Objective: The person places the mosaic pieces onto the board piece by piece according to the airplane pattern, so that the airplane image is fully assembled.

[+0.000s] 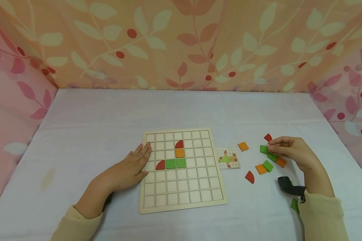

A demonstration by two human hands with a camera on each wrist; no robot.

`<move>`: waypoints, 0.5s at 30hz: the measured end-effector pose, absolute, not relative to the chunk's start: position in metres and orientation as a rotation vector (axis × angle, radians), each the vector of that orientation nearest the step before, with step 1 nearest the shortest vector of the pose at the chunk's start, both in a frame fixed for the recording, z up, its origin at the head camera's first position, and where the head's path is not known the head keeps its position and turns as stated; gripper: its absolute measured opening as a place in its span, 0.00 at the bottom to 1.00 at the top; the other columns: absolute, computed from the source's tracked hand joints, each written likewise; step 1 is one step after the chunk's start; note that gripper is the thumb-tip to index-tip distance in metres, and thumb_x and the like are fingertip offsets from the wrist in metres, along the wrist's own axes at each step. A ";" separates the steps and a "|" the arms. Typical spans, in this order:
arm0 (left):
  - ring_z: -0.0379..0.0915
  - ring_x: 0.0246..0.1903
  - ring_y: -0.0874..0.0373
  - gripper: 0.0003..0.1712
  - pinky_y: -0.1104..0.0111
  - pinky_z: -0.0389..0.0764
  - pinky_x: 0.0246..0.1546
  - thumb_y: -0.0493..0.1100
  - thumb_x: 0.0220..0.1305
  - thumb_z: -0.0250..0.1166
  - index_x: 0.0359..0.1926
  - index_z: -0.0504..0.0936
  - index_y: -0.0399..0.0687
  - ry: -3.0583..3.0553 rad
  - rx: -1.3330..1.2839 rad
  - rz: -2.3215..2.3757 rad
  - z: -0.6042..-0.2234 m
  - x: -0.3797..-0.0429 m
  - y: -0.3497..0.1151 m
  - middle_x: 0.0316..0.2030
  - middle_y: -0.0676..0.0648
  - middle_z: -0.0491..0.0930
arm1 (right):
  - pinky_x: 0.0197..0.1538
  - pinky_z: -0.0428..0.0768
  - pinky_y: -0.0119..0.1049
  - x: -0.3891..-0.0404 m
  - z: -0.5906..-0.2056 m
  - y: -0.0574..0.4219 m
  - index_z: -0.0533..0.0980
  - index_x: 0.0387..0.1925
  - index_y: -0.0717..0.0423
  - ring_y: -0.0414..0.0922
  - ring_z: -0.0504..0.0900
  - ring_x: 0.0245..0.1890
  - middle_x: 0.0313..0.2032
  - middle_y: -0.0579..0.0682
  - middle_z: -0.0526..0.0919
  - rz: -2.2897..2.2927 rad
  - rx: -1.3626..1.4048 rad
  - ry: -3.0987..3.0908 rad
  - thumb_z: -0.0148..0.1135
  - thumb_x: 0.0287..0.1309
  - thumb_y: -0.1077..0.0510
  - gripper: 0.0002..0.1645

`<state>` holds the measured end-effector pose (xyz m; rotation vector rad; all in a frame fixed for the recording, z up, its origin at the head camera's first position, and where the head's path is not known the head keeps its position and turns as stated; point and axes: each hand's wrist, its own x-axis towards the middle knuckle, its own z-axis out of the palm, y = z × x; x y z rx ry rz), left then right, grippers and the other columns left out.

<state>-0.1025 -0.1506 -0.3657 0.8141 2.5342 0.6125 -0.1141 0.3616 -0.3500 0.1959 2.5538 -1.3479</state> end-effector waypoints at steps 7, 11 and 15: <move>0.29 0.71 0.42 0.40 0.44 0.44 0.66 0.43 0.70 0.52 0.72 0.42 0.34 2.531 0.822 0.611 -0.365 -0.103 -0.150 0.73 0.40 0.35 | 0.39 0.72 0.20 -0.115 -0.354 0.364 0.74 0.50 0.72 0.31 0.79 0.33 0.32 0.35 0.82 -1.154 0.236 2.652 0.63 0.60 0.51 0.28; 0.29 0.71 0.43 0.40 0.44 0.44 0.66 0.43 0.70 0.52 0.72 0.42 0.34 2.530 0.825 0.609 -0.365 -0.103 -0.150 0.73 0.40 0.34 | 0.40 0.71 0.24 -0.116 -0.355 0.361 0.75 0.51 0.69 0.32 0.73 0.36 0.38 0.43 0.82 -1.043 0.224 2.700 0.63 0.60 0.49 0.28; 0.29 0.71 0.42 0.40 0.44 0.44 0.66 0.43 0.70 0.52 0.72 0.42 0.34 2.531 0.824 0.611 -0.365 -0.103 -0.150 0.73 0.40 0.34 | 0.39 0.72 0.24 -0.116 -0.356 0.359 0.75 0.52 0.69 0.32 0.73 0.36 0.39 0.52 0.84 -0.999 0.206 2.704 0.64 0.59 0.52 0.27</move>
